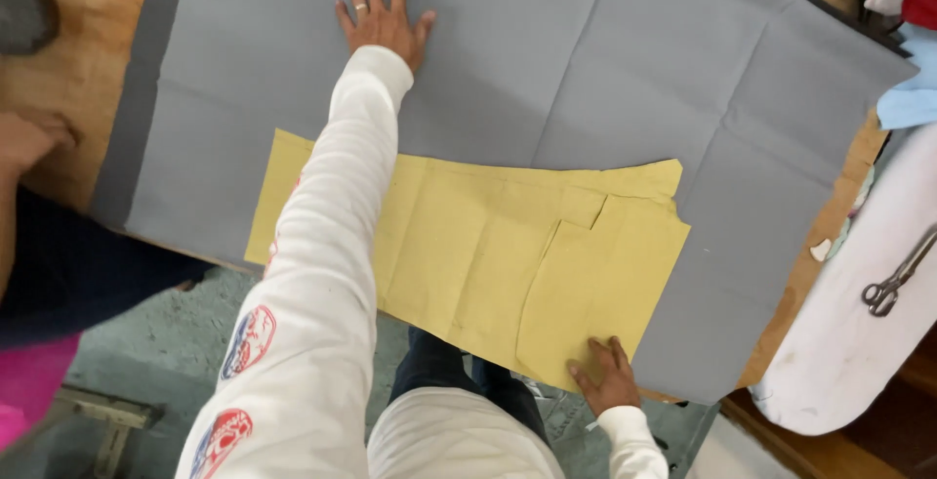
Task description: The person is aligning a yellow paper pattern onto grey fabric, smoothing out wrinkles, and folding the fabric layers on a large cutting table.
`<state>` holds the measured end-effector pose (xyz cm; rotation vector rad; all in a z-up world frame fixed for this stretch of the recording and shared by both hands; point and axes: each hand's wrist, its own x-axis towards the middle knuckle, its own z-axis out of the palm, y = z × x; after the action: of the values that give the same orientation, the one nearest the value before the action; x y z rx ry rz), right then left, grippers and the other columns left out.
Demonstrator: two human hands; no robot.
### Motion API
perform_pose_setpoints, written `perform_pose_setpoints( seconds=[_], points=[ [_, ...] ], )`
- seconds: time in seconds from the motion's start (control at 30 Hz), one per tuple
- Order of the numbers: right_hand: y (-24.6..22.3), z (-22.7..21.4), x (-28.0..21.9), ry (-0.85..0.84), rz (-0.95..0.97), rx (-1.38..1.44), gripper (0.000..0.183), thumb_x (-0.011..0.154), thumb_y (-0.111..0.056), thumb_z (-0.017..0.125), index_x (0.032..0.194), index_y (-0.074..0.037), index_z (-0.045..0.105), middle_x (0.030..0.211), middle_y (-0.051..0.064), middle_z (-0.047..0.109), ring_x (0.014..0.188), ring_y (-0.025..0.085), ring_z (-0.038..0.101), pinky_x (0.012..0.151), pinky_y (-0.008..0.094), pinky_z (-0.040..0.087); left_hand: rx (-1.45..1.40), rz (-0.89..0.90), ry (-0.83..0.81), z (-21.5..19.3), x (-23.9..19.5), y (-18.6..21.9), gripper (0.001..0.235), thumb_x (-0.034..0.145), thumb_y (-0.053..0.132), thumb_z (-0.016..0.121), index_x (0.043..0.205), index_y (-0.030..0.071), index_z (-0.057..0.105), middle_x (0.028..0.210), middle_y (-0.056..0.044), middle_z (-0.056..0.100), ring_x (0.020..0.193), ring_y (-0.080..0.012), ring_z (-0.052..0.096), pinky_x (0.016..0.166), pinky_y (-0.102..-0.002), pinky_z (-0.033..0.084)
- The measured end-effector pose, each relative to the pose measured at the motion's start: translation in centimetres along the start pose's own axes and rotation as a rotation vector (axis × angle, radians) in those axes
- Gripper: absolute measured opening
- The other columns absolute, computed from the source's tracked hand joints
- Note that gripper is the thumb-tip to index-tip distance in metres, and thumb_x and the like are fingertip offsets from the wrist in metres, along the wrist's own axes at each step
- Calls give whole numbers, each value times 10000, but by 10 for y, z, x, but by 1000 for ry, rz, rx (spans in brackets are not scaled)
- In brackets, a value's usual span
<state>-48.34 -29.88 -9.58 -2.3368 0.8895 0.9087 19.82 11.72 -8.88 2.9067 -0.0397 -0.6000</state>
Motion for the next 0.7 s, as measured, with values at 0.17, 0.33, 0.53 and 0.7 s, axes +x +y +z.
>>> perform_pose_setpoints(
  seconds=[0.17, 0.33, 0.53, 0.7],
  points=[
    [39, 16, 14, 14, -115, 24, 900, 987, -629, 938, 1799, -355, 662, 2050, 136, 325, 1842, 352, 444, 1458, 488, 435, 66, 87, 85, 18, 18, -17, 817, 1284, 714, 557, 1947, 253, 435, 2000, -141, 277, 1787, -463, 271, 1298, -833, 382],
    [44, 44, 2, 204, -265, 57, 886, 1031, -422, 855, 1814, -163, 529, 1879, 97, 592, 1688, 361, 592, 1369, 546, 515, 178, 322, 289, 54, -36, -7, 756, 1300, 659, 702, 1807, 101, 641, 1754, -383, 580, 1618, -608, 457, 1240, -789, 397],
    [-117, 23, 17, 252, -106, -131, 958, 929, -817, 926, 1628, -226, 644, 1610, 97, 569, 1567, 466, 646, 1166, 597, 674, -109, 849, -43, 223, -284, 26, 477, 1261, 343, 658, 1678, 116, 707, 1626, -203, 662, 1568, -539, 640, 1215, -625, 594],
    [-88, 51, 52, 158, -198, -174, 517, 1088, -655, 835, 1393, -267, 681, 1481, 28, 612, 1548, 351, 659, 1135, 542, 664, 188, 642, -305, 201, -396, 89, 670, 1286, 615, 514, 1889, 325, 473, 1920, -47, 299, 1749, -406, 333, 1294, -606, 442]
  ],
)
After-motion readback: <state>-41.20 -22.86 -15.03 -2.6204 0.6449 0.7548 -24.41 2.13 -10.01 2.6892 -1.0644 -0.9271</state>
